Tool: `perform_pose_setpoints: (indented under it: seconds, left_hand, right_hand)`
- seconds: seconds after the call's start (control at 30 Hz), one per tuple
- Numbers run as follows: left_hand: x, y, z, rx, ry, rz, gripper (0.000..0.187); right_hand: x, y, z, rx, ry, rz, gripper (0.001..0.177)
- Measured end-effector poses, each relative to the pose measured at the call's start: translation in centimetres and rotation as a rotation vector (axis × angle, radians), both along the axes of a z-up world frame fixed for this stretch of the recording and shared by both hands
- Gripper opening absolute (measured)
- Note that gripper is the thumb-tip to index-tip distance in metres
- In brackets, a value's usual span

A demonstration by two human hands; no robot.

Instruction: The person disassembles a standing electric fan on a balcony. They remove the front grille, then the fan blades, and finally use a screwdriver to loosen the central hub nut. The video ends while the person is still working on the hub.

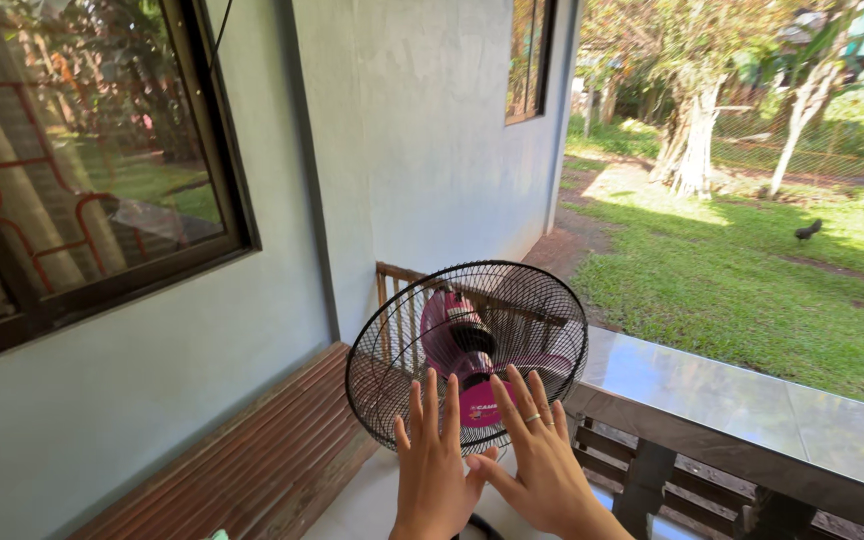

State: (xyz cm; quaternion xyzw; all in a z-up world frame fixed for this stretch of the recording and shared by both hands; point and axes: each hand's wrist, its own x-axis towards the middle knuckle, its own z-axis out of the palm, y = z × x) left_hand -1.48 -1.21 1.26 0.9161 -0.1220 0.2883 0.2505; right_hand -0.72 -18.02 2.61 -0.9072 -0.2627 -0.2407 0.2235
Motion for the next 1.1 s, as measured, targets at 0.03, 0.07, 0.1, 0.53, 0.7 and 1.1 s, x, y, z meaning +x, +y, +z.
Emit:
perform_pose_setpoints:
  seconds: [0.03,0.07,0.1,0.53,0.7,1.1]
  left_hand:
    - [-0.1,0.0,-0.1,-0.016,0.0,0.002,0.1]
    - [-0.1,0.0,-0.2,-0.032,-0.001,0.004,0.101]
    - [-0.2,0.1,-0.2,-0.047,-0.003,0.005,0.101]
    - [5.0,3.6,-2.6,-0.236,0.116,0.148,0.101]
    - [8.2,6.3,-4.4,-0.34,-0.002,0.225,0.098]
    - [11.6,7.4,-3.7,-0.388,0.093,0.222,0.108]
  right_hand:
    - [0.0,0.0,-0.1,-0.002,0.005,0.007,0.099]
    - [0.0,-0.1,-0.1,-0.004,0.009,0.014,0.099]
    - [0.1,-0.1,-0.1,-0.005,0.012,0.02,0.099]
    - [2.5,1.3,0.0,0.003,-0.028,0.033,0.097]
    - [3.9,2.1,0.3,-0.048,-0.033,0.0,0.101]
    - [11.3,0.7,4.1,0.025,-0.149,-0.28,0.122]
